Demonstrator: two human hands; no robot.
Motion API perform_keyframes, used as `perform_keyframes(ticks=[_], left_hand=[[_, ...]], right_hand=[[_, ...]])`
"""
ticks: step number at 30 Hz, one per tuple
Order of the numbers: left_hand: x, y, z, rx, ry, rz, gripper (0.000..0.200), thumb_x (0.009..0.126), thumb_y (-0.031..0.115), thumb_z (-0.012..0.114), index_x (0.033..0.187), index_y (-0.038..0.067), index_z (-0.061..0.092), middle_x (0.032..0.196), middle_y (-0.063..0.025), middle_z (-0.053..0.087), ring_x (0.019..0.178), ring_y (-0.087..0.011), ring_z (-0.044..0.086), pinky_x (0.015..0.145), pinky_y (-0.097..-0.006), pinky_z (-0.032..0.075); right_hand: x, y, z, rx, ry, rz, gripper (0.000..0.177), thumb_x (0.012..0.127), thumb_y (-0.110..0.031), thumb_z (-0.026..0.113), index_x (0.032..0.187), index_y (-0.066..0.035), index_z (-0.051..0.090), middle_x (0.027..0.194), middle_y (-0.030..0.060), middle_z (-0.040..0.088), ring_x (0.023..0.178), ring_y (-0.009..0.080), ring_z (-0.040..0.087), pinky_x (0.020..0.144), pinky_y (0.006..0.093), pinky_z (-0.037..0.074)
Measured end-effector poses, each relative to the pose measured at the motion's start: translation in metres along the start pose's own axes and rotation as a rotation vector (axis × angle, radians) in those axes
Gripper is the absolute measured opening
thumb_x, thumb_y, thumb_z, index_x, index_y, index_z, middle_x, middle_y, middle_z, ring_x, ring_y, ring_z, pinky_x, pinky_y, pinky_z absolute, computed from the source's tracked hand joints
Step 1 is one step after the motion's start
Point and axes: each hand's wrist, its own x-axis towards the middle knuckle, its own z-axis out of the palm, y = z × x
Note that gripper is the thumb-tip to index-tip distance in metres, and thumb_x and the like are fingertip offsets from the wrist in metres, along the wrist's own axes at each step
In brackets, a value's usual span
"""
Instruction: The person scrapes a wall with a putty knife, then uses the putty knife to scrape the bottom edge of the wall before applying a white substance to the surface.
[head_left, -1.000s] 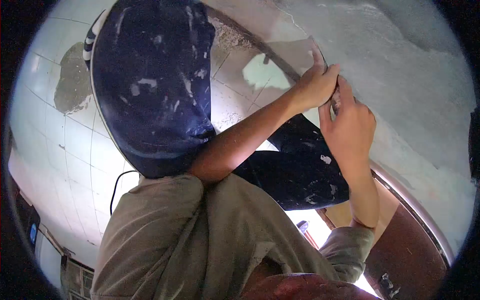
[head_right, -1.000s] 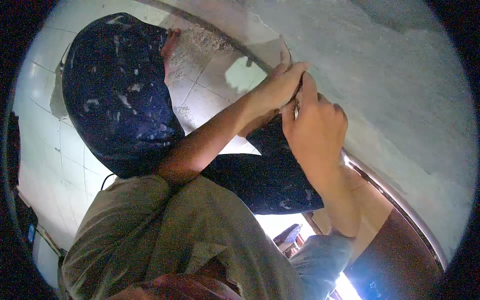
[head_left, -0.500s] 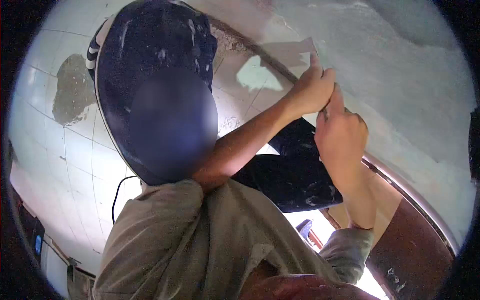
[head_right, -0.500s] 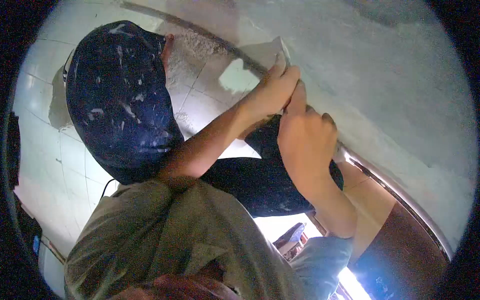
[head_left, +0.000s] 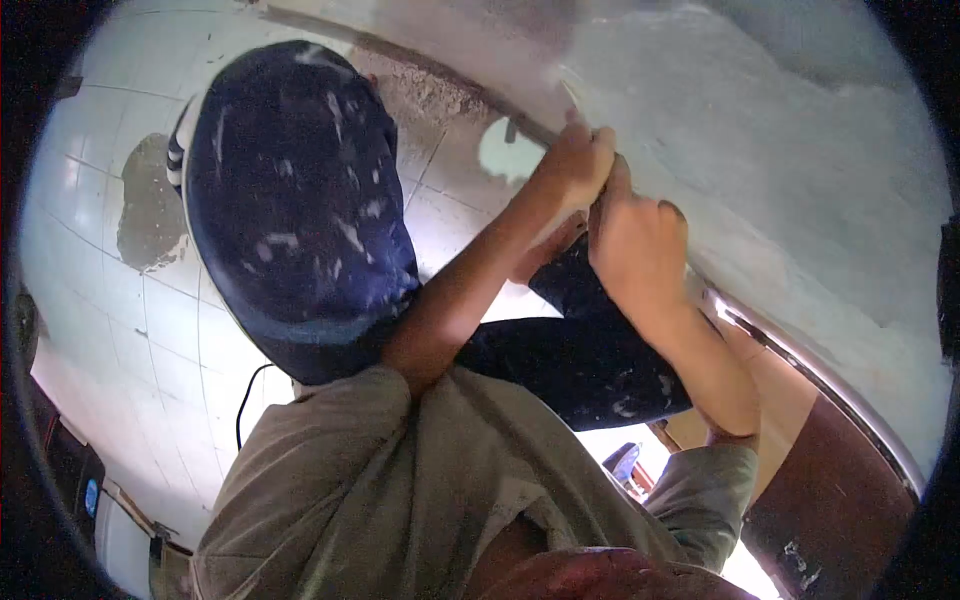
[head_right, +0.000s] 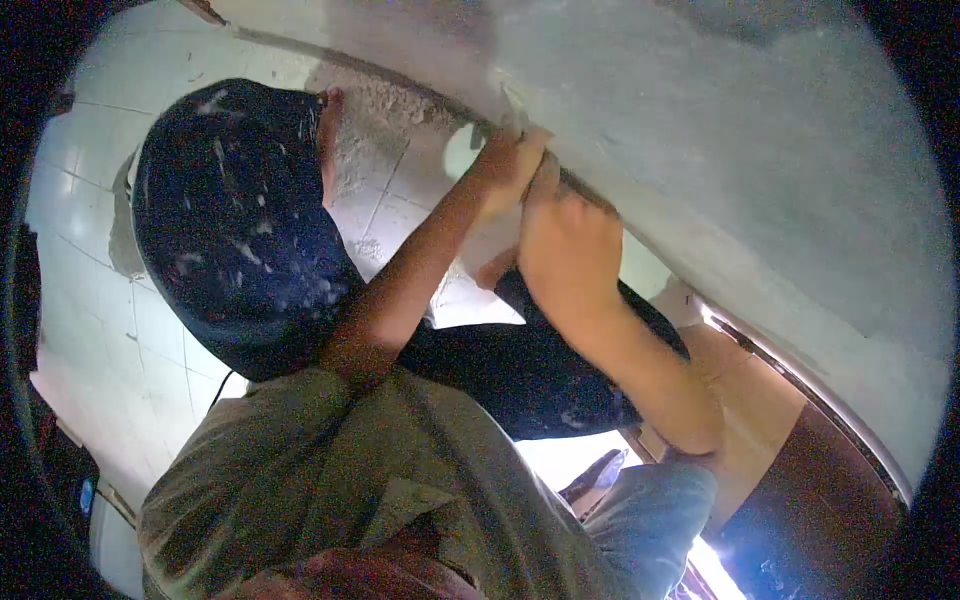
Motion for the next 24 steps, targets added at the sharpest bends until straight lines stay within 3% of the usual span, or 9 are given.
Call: perform_keyframes(ticks=[2, 8, 10, 11, 14, 18, 20, 23, 24], left_hand=[[-0.010, 0.007, 0.003, 0.296, 0.045, 0.170, 0.059, 0.094, 0.027, 0.043, 0.121, -0.025, 0.036, 0.091, -0.0430, 0.060, 0.094, -0.0574, 0.061, 0.089, -0.0553, 0.048], [-0.009, 0.011, -0.006, 0.083, 0.095, 0.046, 0.067, 0.094, 0.027, 0.043, 0.122, -0.032, 0.030, 0.098, -0.0469, 0.057, 0.100, -0.0562, 0.059, 0.092, -0.0551, 0.046], [-0.014, 0.015, -0.016, 0.428, -0.043, 0.303, 0.058, 0.094, 0.024, 0.042, 0.113, -0.031, 0.038, 0.093, -0.0453, 0.058, 0.095, -0.0549, 0.061, 0.088, -0.0547, 0.048], [-0.014, 0.011, -0.004, 0.342, 0.218, 0.382, 0.043, 0.094, 0.020, 0.043, 0.102, -0.022, 0.048, 0.086, -0.0410, 0.060, 0.087, -0.0545, 0.061, 0.083, -0.0569, 0.049], [-0.010, 0.009, -0.014, 0.632, 0.188, 0.466, 0.034, 0.093, 0.017, 0.046, 0.094, -0.016, 0.053, 0.083, -0.0396, 0.060, 0.084, -0.0551, 0.062, 0.081, -0.0589, 0.050], [-0.019, 0.024, -0.024, 0.565, 0.140, 0.532, 0.024, 0.085, 0.011, 0.054, 0.089, -0.013, 0.055, 0.076, -0.0391, 0.058, 0.076, -0.0554, 0.063, 0.080, -0.0604, 0.051], [-0.021, 0.028, -0.021, 0.593, 0.231, 0.529, 0.021, 0.084, 0.011, 0.054, 0.088, -0.010, 0.057, 0.073, -0.0388, 0.057, 0.073, -0.0553, 0.062, 0.080, -0.0615, 0.051], [-0.019, 0.023, -0.022, 0.607, 0.138, 0.478, 0.019, 0.085, 0.012, 0.055, 0.085, -0.007, 0.057, 0.072, -0.0386, 0.057, 0.072, -0.0547, 0.063, 0.081, -0.0619, 0.051], [-0.030, 0.029, -0.021, 0.462, 0.230, 0.472, 0.019, 0.085, 0.012, 0.056, 0.084, -0.007, 0.057, 0.071, -0.0374, 0.057, 0.070, -0.0542, 0.062, 0.079, -0.0624, 0.051]], right_hand=[[-0.008, -0.015, -0.034, 0.023, 0.048, 0.007, 0.044, 0.081, -0.008, 0.063, 0.124, 0.001, 0.057, 0.066, 0.0212, 0.065, 0.062, 0.0400, 0.066, 0.062, 0.0500, 0.052], [0.003, -0.006, -0.016, 0.069, -0.074, 0.036, 0.044, 0.083, -0.011, 0.060, 0.124, 0.004, 0.058, 0.071, 0.0199, 0.070, 0.068, 0.0367, 0.072, 0.071, 0.0468, 0.057], [-0.003, -0.014, -0.020, 0.154, 0.124, 0.009, 0.047, 0.080, -0.006, 0.065, 0.126, -0.003, 0.056, 0.069, 0.0220, 0.066, 0.063, 0.0419, 0.066, 0.063, 0.0510, 0.052], [-0.002, -0.016, -0.029, 0.182, 0.148, -0.005, 0.046, 0.081, -0.006, 0.065, 0.126, -0.004, 0.056, 0.068, 0.0223, 0.066, 0.062, 0.0425, 0.065, 0.061, 0.0505, 0.052], [0.013, -0.009, -0.014, 0.218, 0.025, 0.042, 0.051, 0.080, -0.006, 0.066, 0.129, -0.002, 0.055, 0.068, 0.0230, 0.065, 0.063, 0.0425, 0.066, 0.062, 0.0499, 0.053], [0.003, -0.020, -0.027, 0.236, 0.131, -0.033, 0.052, 0.080, -0.005, 0.066, 0.129, 0.000, 0.054, 0.068, 0.0231, 0.065, 0.064, 0.0434, 0.065, 0.062, 0.0506, 0.052], [0.006, -0.021, -0.031, 0.251, 0.110, -0.014, 0.054, 0.080, -0.006, 0.067, 0.132, 0.000, 0.052, 0.070, 0.0227, 0.066, 0.065, 0.0440, 0.065, 0.063, 0.0510, 0.052], [0.006, -0.022, -0.021, 0.270, 0.037, 0.059, 0.055, 0.080, -0.007, 0.067, 0.132, 0.001, 0.051, 0.071, 0.0231, 0.066, 0.065, 0.0444, 0.065, 0.064, 0.0515, 0.052], [0.001, -0.025, -0.022, 0.284, 0.086, 0.028, 0.054, 0.080, -0.007, 0.067, 0.131, 0.001, 0.052, 0.071, 0.0238, 0.066, 0.065, 0.0445, 0.065, 0.064, 0.0519, 0.052]])
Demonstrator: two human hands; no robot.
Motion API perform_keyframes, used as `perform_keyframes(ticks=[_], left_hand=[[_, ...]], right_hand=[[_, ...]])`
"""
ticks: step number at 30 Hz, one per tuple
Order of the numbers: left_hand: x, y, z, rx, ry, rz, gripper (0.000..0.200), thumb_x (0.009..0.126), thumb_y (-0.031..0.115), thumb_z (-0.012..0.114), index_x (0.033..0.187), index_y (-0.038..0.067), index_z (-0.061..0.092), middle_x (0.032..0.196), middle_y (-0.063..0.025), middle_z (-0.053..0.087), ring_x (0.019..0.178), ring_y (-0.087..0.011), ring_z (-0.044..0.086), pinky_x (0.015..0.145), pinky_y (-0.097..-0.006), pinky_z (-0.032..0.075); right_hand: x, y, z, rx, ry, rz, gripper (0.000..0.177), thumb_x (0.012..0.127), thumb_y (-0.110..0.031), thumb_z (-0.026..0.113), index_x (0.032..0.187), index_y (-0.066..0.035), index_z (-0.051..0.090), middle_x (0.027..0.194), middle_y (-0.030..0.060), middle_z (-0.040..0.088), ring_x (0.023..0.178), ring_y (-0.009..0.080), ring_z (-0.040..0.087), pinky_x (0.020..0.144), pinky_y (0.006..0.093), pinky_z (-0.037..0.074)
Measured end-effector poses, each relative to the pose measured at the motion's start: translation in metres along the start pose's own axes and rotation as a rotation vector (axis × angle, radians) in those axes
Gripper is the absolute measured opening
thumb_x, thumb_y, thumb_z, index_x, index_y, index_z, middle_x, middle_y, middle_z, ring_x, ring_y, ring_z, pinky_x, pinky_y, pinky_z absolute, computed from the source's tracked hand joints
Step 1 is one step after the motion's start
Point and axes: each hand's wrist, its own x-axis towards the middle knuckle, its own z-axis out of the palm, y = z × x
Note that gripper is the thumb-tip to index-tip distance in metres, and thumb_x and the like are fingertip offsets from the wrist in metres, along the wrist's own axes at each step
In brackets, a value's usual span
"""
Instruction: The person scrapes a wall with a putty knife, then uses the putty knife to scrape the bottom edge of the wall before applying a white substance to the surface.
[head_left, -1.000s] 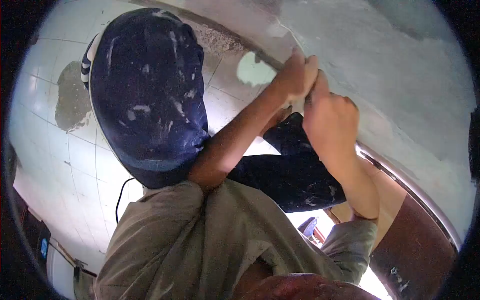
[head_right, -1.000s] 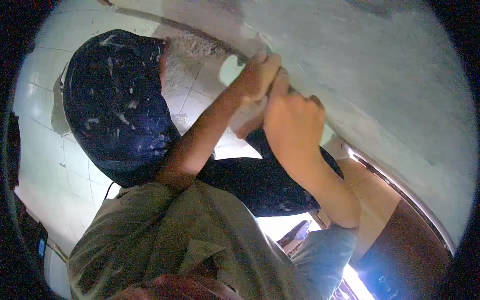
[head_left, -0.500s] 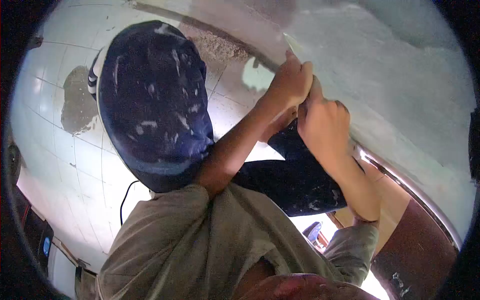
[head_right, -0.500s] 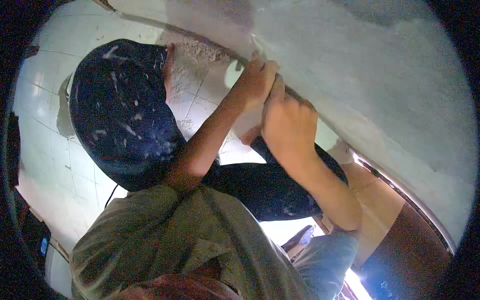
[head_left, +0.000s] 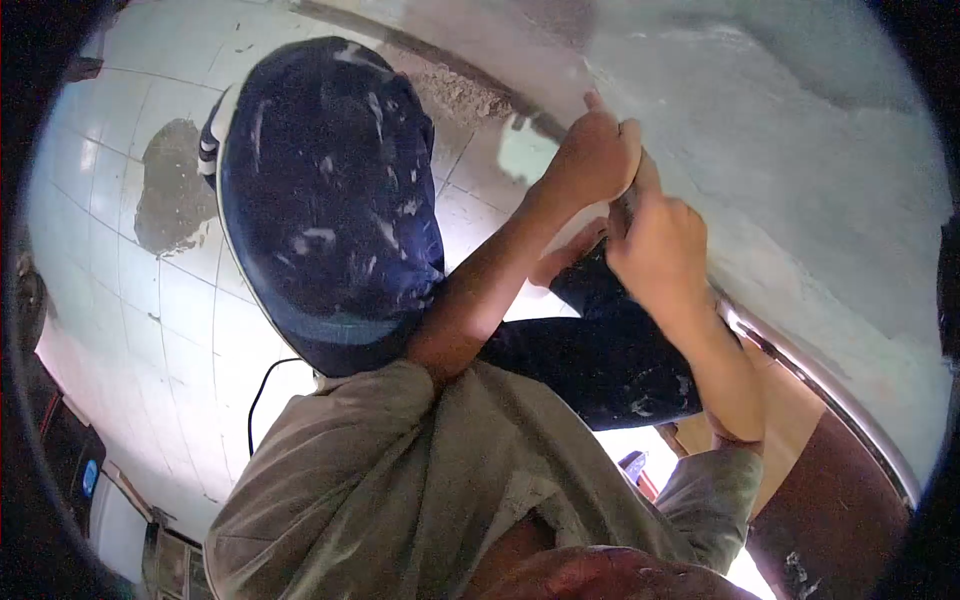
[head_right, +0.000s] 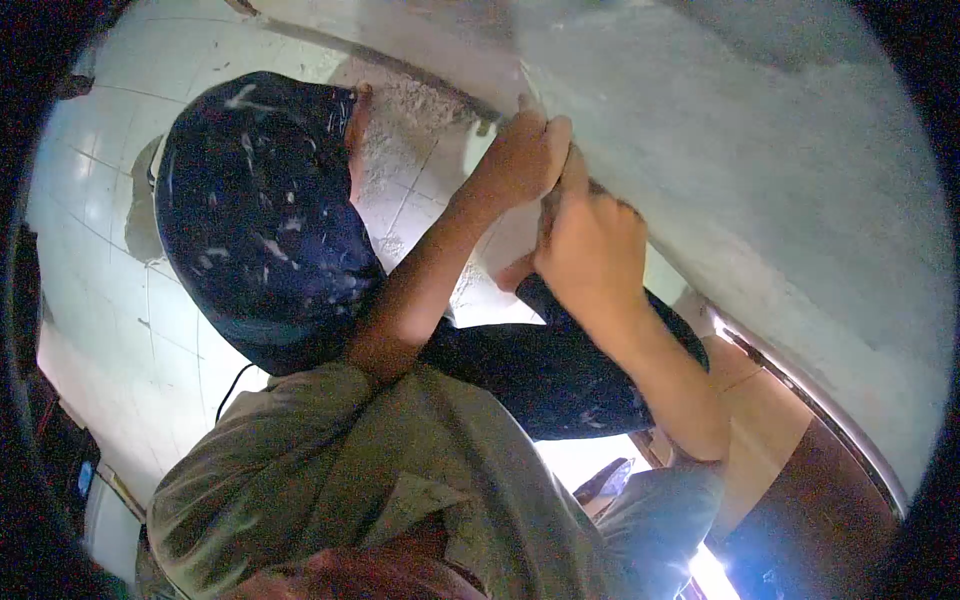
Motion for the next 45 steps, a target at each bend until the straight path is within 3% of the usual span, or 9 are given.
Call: perform_keyframes(ticks=[14, 16, 24, 27, 33, 38, 41, 43, 45], left_hand=[[0.012, -0.055, 0.028, 0.109, -0.095, 0.129, 0.029, 0.087, 0.020, 0.055, 0.085, -0.009, 0.055, 0.083, -0.0382, 0.060, 0.078, -0.0538, 0.062, 0.079, -0.0617, 0.048], [0.011, -0.050, 0.022, -0.074, 0.105, 0.067, 0.027, 0.089, 0.018, 0.054, 0.090, -0.009, 0.054, 0.095, -0.0425, 0.058, 0.089, -0.0560, 0.061, 0.083, -0.0614, 0.046], [0.014, -0.025, 0.014, 0.053, -0.249, -0.043, 0.025, 0.091, 0.017, 0.053, 0.095, -0.008, 0.055, 0.102, -0.0441, 0.052, 0.099, -0.0574, 0.054, 0.093, -0.0588, 0.042], [0.001, -0.011, 0.026, -0.122, 0.032, 0.096, 0.019, 0.089, 0.013, 0.055, 0.085, -0.006, 0.053, 0.097, -0.0377, 0.053, 0.096, -0.0535, 0.053, 0.089, -0.0569, 0.042], [-0.002, 0.000, 0.015, -0.482, -0.106, -0.107, 0.018, 0.089, 0.014, 0.055, 0.086, -0.003, 0.052, 0.094, -0.0346, 0.052, 0.089, -0.0502, 0.053, 0.085, -0.0568, 0.042], [0.001, -0.041, 0.045, 0.001, -0.054, 0.246, 0.020, 0.091, 0.016, 0.055, 0.083, -0.002, 0.050, 0.088, -0.0290, 0.054, 0.084, -0.0405, 0.056, 0.076, -0.0530, 0.045], [0.000, 0.001, 0.020, -0.120, -0.249, -0.012, 0.021, 0.091, 0.018, 0.056, 0.084, -0.002, 0.051, 0.088, -0.0270, 0.056, 0.082, -0.0365, 0.058, 0.073, -0.0489, 0.047], [0.002, 0.030, 0.011, -0.800, -0.165, -0.498, 0.019, 0.092, 0.017, 0.054, 0.084, -0.001, 0.051, 0.088, -0.0234, 0.057, 0.080, -0.0319, 0.058, 0.071, -0.0459, 0.047], [-0.004, 0.000, 0.026, -0.479, -0.173, -0.304, 0.021, 0.093, 0.018, 0.053, 0.085, -0.001, 0.051, 0.086, -0.0220, 0.057, 0.079, -0.0302, 0.058, 0.071, -0.0456, 0.047]], right_hand=[[0.017, 0.024, 0.028, -0.120, -0.034, 0.000, 0.053, 0.081, -0.011, 0.064, 0.131, -0.001, 0.053, 0.071, 0.0238, 0.066, 0.066, 0.0447, 0.065, 0.065, 0.0538, 0.052], [0.009, 0.018, 0.024, -0.097, 0.005, -0.045, 0.052, 0.081, -0.009, 0.062, 0.131, 0.000, 0.053, 0.069, 0.0236, 0.065, 0.065, 0.0449, 0.065, 0.066, 0.0533, 0.052], [-0.005, 0.009, -0.001, -0.229, 0.001, -0.043, 0.059, 0.077, -0.012, 0.064, 0.133, 0.002, 0.053, 0.066, 0.0206, 0.066, 0.064, 0.0392, 0.068, 0.070, 0.0511, 0.052], [-0.002, 0.003, -0.010, -0.272, 0.039, -0.054, 0.056, 0.078, -0.011, 0.063, 0.132, 0.001, 0.054, 0.063, 0.0192, 0.065, 0.060, 0.0384, 0.067, 0.073, 0.0501, 0.052], [-0.007, -0.005, -0.022, -0.240, 0.013, 0.003, 0.053, 0.079, -0.012, 0.062, 0.130, 0.001, 0.055, 0.060, 0.0180, 0.065, 0.055, 0.0371, 0.066, 0.075, 0.0476, 0.053], [-0.009, 0.008, -0.003, -0.337, -0.085, 0.063, 0.054, 0.077, -0.012, 0.063, 0.128, 0.002, 0.056, 0.064, 0.0182, 0.067, 0.058, 0.0371, 0.067, 0.082, 0.0491, 0.052], [-0.022, -0.008, -0.021, -0.345, -0.042, 0.068, 0.047, 0.078, -0.011, 0.061, 0.122, 0.002, 0.057, 0.067, 0.0188, 0.068, 0.061, 0.0366, 0.068, 0.083, 0.0486, 0.052], [-0.016, -0.003, -0.023, -0.376, -0.012, 0.061, 0.044, 0.078, -0.011, 0.061, 0.120, 0.001, 0.058, 0.067, 0.0189, 0.068, 0.061, 0.0364, 0.068, 0.083, 0.0484, 0.053], [-0.009, 0.016, -0.012, -0.227, -0.015, 0.061, 0.042, 0.079, -0.011, 0.059, 0.119, 0.001, 0.057, 0.068, 0.0195, 0.068, 0.064, 0.0357, 0.070, 0.083, 0.0486, 0.052]])
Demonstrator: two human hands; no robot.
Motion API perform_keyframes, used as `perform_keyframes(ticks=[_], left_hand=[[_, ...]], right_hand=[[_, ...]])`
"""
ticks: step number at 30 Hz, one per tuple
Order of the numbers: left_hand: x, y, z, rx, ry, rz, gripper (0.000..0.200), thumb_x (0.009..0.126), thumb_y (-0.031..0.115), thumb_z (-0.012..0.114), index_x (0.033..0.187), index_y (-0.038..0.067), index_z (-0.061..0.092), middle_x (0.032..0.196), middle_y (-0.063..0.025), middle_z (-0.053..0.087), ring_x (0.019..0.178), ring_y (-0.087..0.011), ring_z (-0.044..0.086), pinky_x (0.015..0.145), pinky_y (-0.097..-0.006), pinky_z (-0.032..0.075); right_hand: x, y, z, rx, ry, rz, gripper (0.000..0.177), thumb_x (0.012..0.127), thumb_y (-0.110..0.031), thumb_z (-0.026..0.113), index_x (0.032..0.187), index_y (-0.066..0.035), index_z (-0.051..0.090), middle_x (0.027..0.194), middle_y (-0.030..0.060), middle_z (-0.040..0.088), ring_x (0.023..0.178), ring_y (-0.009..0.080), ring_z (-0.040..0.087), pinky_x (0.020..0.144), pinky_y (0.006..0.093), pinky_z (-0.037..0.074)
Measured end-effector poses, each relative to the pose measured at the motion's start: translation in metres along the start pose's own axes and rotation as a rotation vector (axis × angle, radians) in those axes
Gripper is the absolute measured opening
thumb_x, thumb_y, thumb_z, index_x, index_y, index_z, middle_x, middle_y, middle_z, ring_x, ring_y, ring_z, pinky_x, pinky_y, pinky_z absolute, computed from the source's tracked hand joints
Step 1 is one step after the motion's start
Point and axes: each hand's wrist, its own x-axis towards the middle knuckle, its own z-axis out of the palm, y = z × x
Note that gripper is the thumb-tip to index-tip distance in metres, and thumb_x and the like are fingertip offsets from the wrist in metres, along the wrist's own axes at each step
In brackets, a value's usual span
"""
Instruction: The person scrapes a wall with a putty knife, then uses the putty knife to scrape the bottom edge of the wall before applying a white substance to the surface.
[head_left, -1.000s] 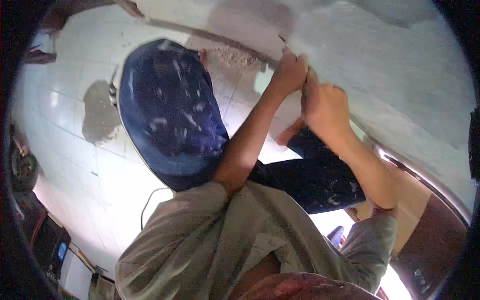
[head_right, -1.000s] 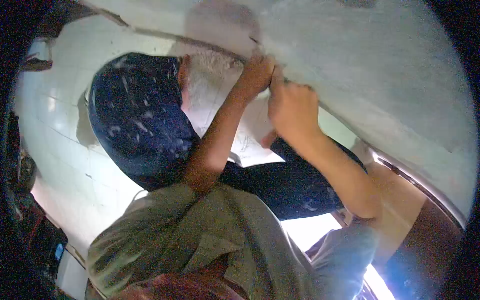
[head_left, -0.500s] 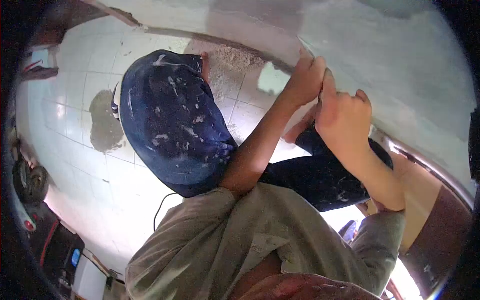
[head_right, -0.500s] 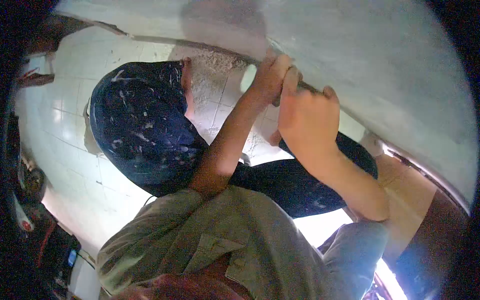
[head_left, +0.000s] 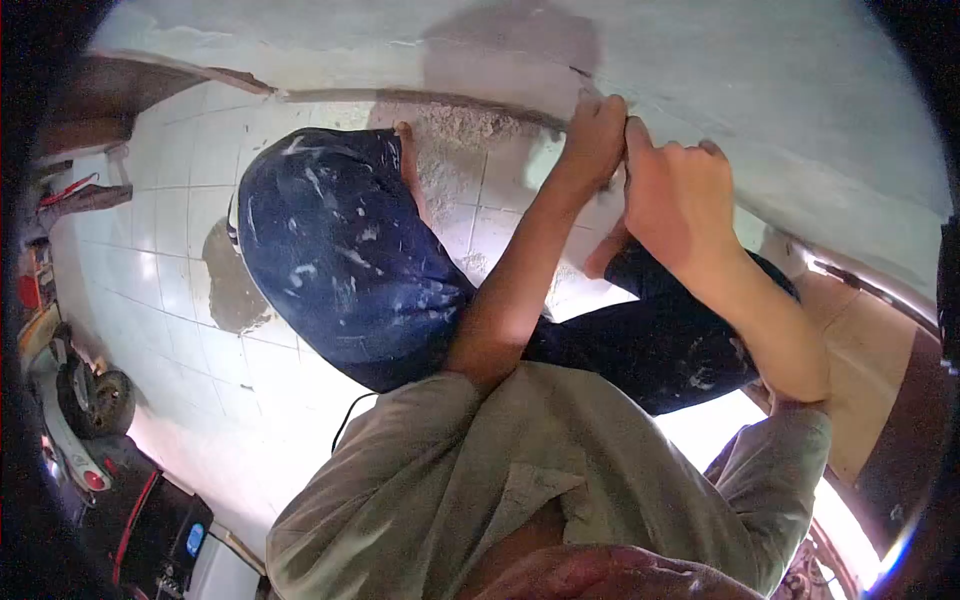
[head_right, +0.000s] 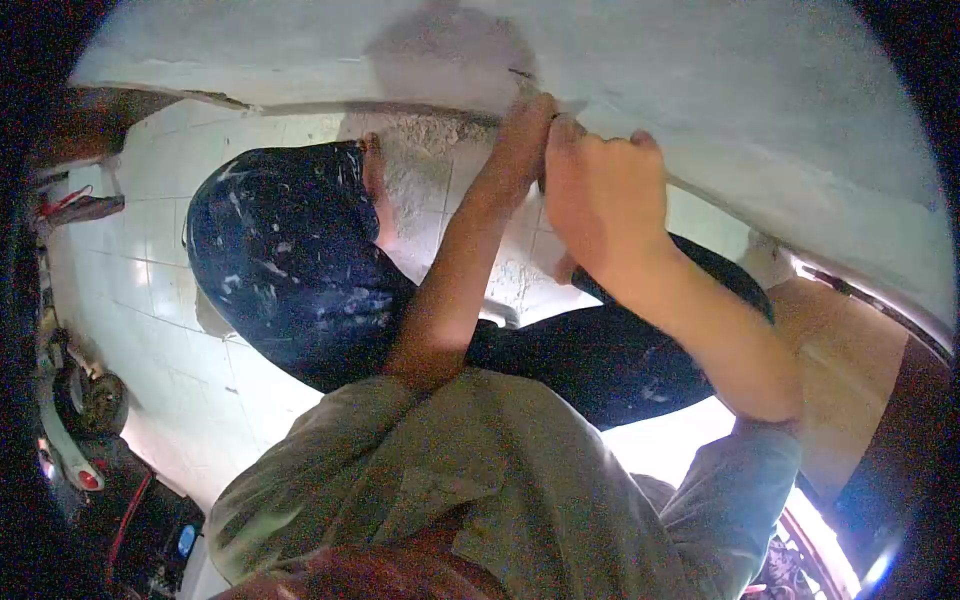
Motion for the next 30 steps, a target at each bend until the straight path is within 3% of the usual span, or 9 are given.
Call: perform_keyframes(ticks=[1, 6, 9, 11, 12, 18, 21, 24, 30], left_hand=[[0.006, -0.005, 0.000, 0.326, -0.002, 0.211, 0.022, 0.093, 0.019, 0.051, 0.085, -0.002, 0.051, 0.084, -0.0207, 0.058, 0.078, -0.0285, 0.057, 0.071, -0.0453, 0.047], [0.009, 0.021, 0.003, -0.254, -0.025, -0.209, 0.019, 0.094, 0.021, 0.053, 0.088, 0.003, 0.056, 0.083, -0.0129, 0.062, 0.084, -0.0231, 0.061, 0.075, -0.0397, 0.048], [0.023, -0.058, -0.004, 0.159, -0.176, -0.188, 0.020, 0.095, 0.022, 0.054, 0.092, 0.004, 0.061, 0.088, -0.0108, 0.064, 0.084, -0.0219, 0.062, 0.076, -0.0390, 0.050], [0.031, -0.115, 0.006, -0.080, -0.129, 0.358, 0.036, 0.097, 0.027, 0.041, 0.102, -0.001, 0.063, 0.098, -0.0155, 0.068, 0.082, -0.0256, 0.063, 0.075, -0.0428, 0.051], [0.007, -0.008, 0.007, -0.498, -0.020, -0.315, 0.033, 0.097, 0.027, 0.042, 0.100, 0.001, 0.062, 0.094, -0.0110, 0.067, 0.080, -0.0221, 0.062, 0.073, -0.0411, 0.052], [0.002, 0.014, 0.005, -0.185, -0.029, -0.172, 0.026, 0.096, 0.027, 0.045, 0.094, 0.003, 0.056, 0.085, -0.0074, 0.060, 0.075, -0.0177, 0.059, 0.064, -0.0362, 0.050], [0.001, 0.033, 0.002, -0.224, -0.021, -0.361, 0.028, 0.096, 0.028, 0.045, 0.098, 0.002, 0.052, 0.085, -0.0090, 0.060, 0.073, -0.0172, 0.057, 0.058, -0.0362, 0.047], [0.004, 0.031, 0.001, -0.276, 0.105, -0.276, 0.031, 0.096, 0.029, 0.045, 0.104, -0.001, 0.050, 0.085, -0.0114, 0.060, 0.071, -0.0197, 0.057, 0.055, -0.0373, 0.047], [0.012, 0.032, -0.016, -0.184, 0.143, -0.261, 0.041, 0.096, 0.032, 0.043, 0.112, -0.005, 0.048, 0.088, -0.0180, 0.060, 0.078, -0.0264, 0.059, 0.067, -0.0404, 0.050]], right_hand=[[-0.004, 0.000, 0.003, 0.000, 0.010, 0.015, 0.042, 0.079, -0.011, 0.059, 0.119, 0.001, 0.057, 0.068, 0.0195, 0.068, 0.064, 0.0357, 0.070, 0.083, 0.0486, 0.052], [-0.018, -0.008, -0.014, -0.116, 0.115, -0.017, 0.032, 0.080, -0.016, 0.061, 0.109, -0.001, 0.061, 0.065, 0.0176, 0.066, 0.062, 0.0350, 0.069, 0.075, 0.0458, 0.052], [0.009, 0.016, 0.035, 0.001, -0.040, -0.039, 0.029, 0.079, -0.020, 0.066, 0.101, 0.000, 0.064, 0.065, 0.0147, 0.067, 0.062, 0.0323, 0.069, 0.073, 0.0417, 0.051], [0.004, 0.008, 0.035, -0.102, -0.101, -0.107, 0.029, 0.078, -0.021, 0.068, 0.098, 0.000, 0.065, 0.068, 0.0134, 0.068, 0.064, 0.0305, 0.070, 0.072, 0.0395, 0.051], [-0.003, -0.001, 0.023, -0.162, -0.047, -0.102, 0.033, 0.078, -0.022, 0.068, 0.101, 0.001, 0.064, 0.069, 0.0136, 0.069, 0.065, 0.0304, 0.070, 0.072, 0.0394, 0.051], [-0.011, 0.006, -0.005, 0.059, -0.035, -0.008, 0.049, 0.079, -0.014, 0.066, 0.123, 0.006, 0.055, 0.066, 0.0170, 0.067, 0.064, 0.0346, 0.069, 0.071, 0.0437, 0.050], [-0.008, 0.010, -0.014, 0.123, -0.058, -0.020, 0.053, 0.080, -0.013, 0.065, 0.129, 0.003, 0.054, 0.071, 0.0203, 0.068, 0.067, 0.0387, 0.068, 0.070, 0.0472, 0.051], [-0.001, 0.012, -0.013, 0.295, -0.019, 0.016, 0.052, 0.082, -0.013, 0.064, 0.132, 0.000, 0.054, 0.075, 0.0227, 0.068, 0.072, 0.0431, 0.067, 0.071, 0.0510, 0.052], [0.011, 0.001, -0.006, 0.361, 0.014, 0.028, 0.053, 0.084, -0.013, 0.063, 0.134, -0.002, 0.053, 0.078, 0.0253, 0.067, 0.077, 0.0462, 0.065, 0.072, 0.0533, 0.052]])
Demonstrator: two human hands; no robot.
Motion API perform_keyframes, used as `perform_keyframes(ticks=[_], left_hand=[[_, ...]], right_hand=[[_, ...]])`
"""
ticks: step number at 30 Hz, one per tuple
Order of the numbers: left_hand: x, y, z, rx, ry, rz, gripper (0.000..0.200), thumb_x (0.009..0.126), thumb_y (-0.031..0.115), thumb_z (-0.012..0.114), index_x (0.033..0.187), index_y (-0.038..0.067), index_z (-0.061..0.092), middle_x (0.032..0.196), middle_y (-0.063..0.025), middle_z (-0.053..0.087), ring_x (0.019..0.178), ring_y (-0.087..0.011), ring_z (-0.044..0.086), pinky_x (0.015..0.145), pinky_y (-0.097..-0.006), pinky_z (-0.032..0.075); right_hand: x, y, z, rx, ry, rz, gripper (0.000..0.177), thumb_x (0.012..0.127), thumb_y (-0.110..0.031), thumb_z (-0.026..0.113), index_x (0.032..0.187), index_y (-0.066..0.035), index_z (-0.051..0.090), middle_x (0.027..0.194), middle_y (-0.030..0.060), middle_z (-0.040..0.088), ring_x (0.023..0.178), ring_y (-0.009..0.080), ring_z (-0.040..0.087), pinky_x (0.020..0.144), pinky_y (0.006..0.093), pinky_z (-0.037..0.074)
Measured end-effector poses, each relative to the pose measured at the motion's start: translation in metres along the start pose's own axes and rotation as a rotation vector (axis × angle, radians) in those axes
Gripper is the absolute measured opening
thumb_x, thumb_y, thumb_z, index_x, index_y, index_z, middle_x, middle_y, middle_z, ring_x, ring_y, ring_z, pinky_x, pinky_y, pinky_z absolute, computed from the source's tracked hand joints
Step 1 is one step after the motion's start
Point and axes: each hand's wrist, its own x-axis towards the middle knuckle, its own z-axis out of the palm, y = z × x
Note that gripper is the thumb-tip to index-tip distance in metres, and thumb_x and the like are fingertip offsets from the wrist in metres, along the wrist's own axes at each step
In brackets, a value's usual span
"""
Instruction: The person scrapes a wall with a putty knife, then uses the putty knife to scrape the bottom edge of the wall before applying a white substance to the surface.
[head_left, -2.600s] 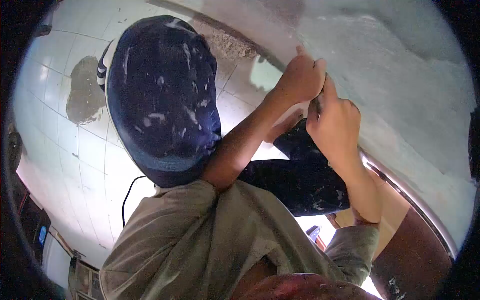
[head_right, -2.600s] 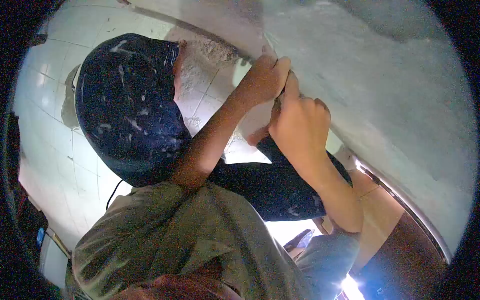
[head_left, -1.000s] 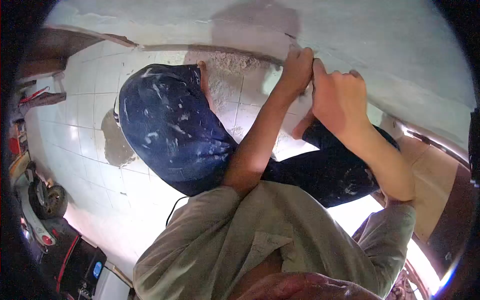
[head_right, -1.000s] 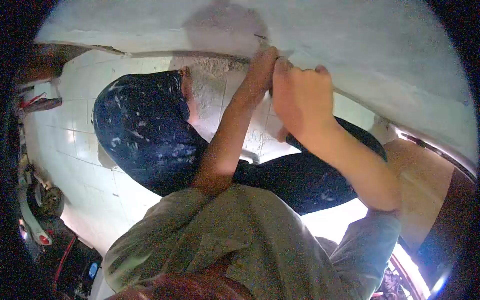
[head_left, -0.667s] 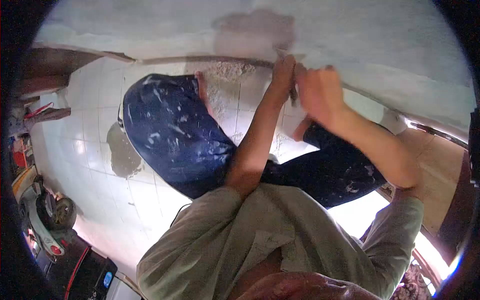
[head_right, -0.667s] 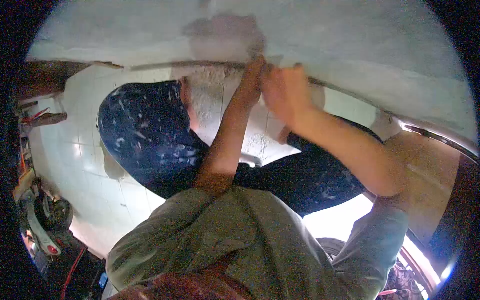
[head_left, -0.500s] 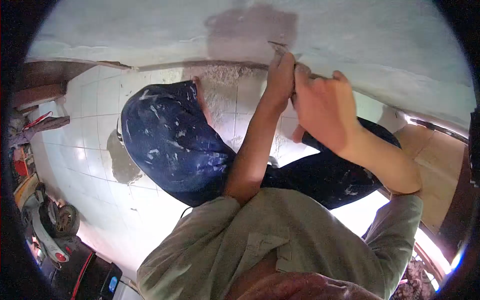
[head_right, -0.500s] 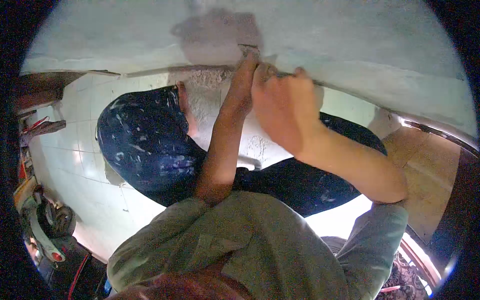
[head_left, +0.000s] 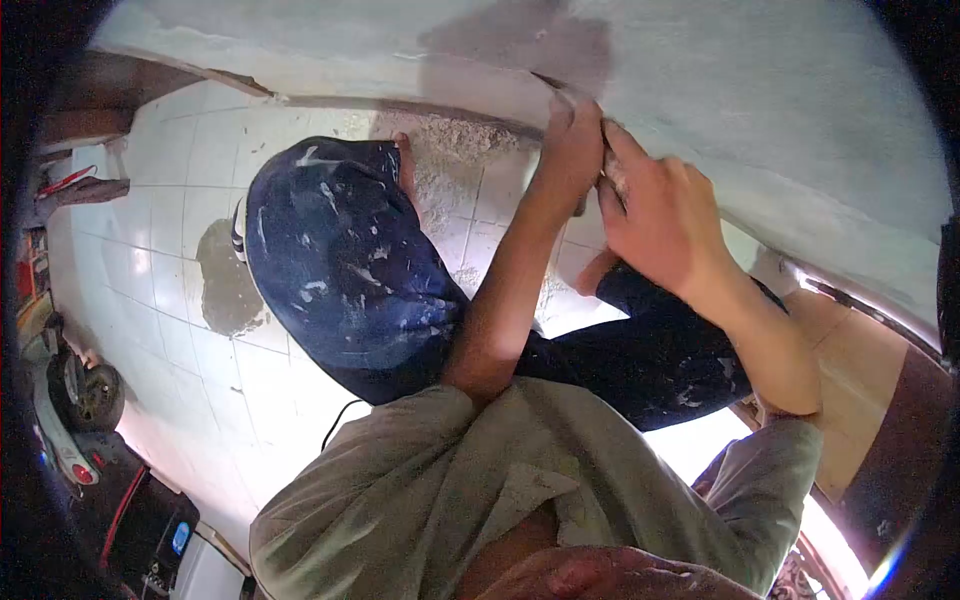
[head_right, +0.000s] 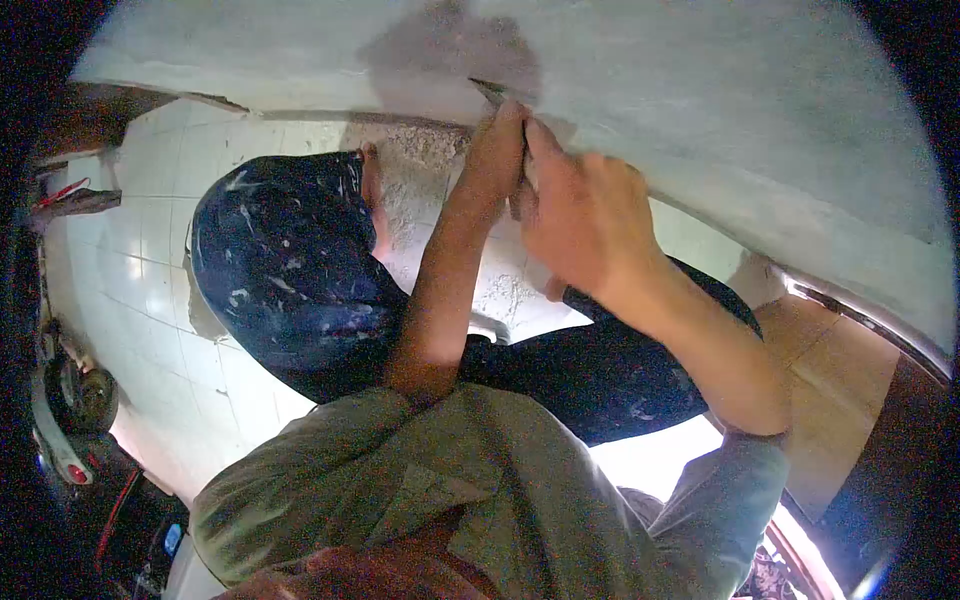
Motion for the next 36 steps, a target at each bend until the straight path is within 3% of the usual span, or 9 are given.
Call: perform_keyframes(ticks=[14, 16, 20, 23, 25, 29, 31, 35, 36], left_hand=[[0.003, -0.005, -0.024, 0.056, -0.075, -0.022, 0.044, 0.096, 0.028, 0.040, 0.108, -0.011, 0.054, 0.103, -0.0315, 0.060, 0.094, -0.0398, 0.061, 0.086, -0.0480, 0.048], [0.002, -0.006, -0.023, 0.199, -0.012, 0.197, 0.037, 0.096, 0.025, 0.037, 0.094, -0.004, 0.060, 0.090, -0.0217, 0.063, 0.085, -0.0342, 0.061, 0.077, -0.0482, 0.048], [0.020, -0.025, -0.022, 0.693, -0.016, 0.557, 0.031, 0.095, 0.023, 0.043, 0.095, -0.003, 0.060, 0.097, -0.0260, 0.062, 0.089, -0.0399, 0.061, 0.081, -0.0491, 0.048], [0.005, -0.011, -0.018, 0.056, 0.106, 0.113, 0.026, 0.093, 0.023, 0.052, 0.093, -0.002, 0.060, 0.101, -0.0294, 0.061, 0.093, -0.0447, 0.061, 0.082, -0.0518, 0.048], [0.013, -0.014, -0.025, 0.544, 0.016, 0.455, 0.026, 0.090, 0.025, 0.057, 0.093, -0.001, 0.059, 0.100, -0.0303, 0.062, 0.095, -0.0476, 0.060, 0.082, -0.0538, 0.049], [0.005, 0.003, -0.027, 0.447, -0.070, 0.488, 0.029, 0.094, 0.017, 0.043, 0.092, -0.008, 0.057, 0.102, -0.0379, 0.059, 0.097, -0.0484, 0.062, 0.084, -0.0542, 0.050], [0.010, 0.014, -0.028, 0.144, -0.077, -0.175, 0.031, 0.094, 0.019, 0.042, 0.093, -0.008, 0.057, 0.102, -0.0367, 0.059, 0.096, -0.0488, 0.061, 0.087, -0.0541, 0.049], [0.039, -0.058, -0.032, 0.474, -0.106, 0.413, 0.044, 0.093, 0.028, 0.043, 0.101, -0.014, 0.056, 0.099, -0.0363, 0.061, 0.097, -0.0498, 0.061, 0.090, -0.0523, 0.047], [0.023, -0.036, -0.032, 0.257, -0.121, 0.309, 0.048, 0.093, 0.030, 0.044, 0.104, -0.015, 0.055, 0.102, -0.0378, 0.061, 0.100, -0.0481, 0.061, 0.090, -0.0508, 0.047]], right_hand=[[0.010, -0.030, 0.000, 0.009, -0.043, -0.029, 0.056, 0.083, -0.010, 0.062, 0.137, -0.003, 0.050, 0.081, 0.0275, 0.066, 0.077, 0.0493, 0.064, 0.072, 0.0548, 0.051], [0.008, -0.032, 0.004, -0.042, -0.080, -0.009, 0.056, 0.084, -0.010, 0.062, 0.138, -0.004, 0.050, 0.081, 0.0259, 0.067, 0.075, 0.0493, 0.064, 0.071, 0.0548, 0.051], [0.007, -0.037, 0.002, -0.037, -0.036, -0.062, 0.055, 0.084, -0.012, 0.063, 0.137, -0.004, 0.052, 0.081, 0.0259, 0.068, 0.074, 0.0494, 0.064, 0.071, 0.0556, 0.050], [0.008, -0.042, -0.001, -0.118, -0.074, -0.003, 0.053, 0.085, -0.013, 0.063, 0.136, -0.005, 0.053, 0.084, 0.0258, 0.068, 0.076, 0.0493, 0.064, 0.073, 0.0553, 0.050], [0.009, -0.046, -0.002, -0.176, -0.078, -0.013, 0.059, 0.084, -0.020, 0.064, 0.137, 0.003, 0.048, 0.083, 0.0290, 0.068, 0.080, 0.0467, 0.068, 0.075, 0.0557, 0.053], [0.012, -0.055, -0.011, -0.098, -0.109, 0.034, 0.052, 0.086, -0.015, 0.063, 0.136, -0.004, 0.054, 0.086, 0.0263, 0.068, 0.080, 0.0488, 0.065, 0.076, 0.0551, 0.050], [0.024, -0.035, 0.005, -0.088, -0.127, -0.008, 0.053, 0.085, -0.014, 0.064, 0.136, -0.003, 0.054, 0.084, 0.0276, 0.068, 0.077, 0.0489, 0.065, 0.074, 0.0555, 0.051], [0.019, -0.034, 0.019, -0.221, -0.144, -0.010, 0.052, 0.085, -0.014, 0.064, 0.134, -0.003, 0.055, 0.084, 0.0286, 0.067, 0.076, 0.0486, 0.065, 0.072, 0.0550, 0.051], [0.016, -0.043, 0.004, -0.175, -0.132, -0.003, 0.052, 0.085, -0.015, 0.064, 0.135, -0.003, 0.054, 0.083, 0.0283, 0.068, 0.076, 0.0482, 0.065, 0.071, 0.0545, 0.052]])
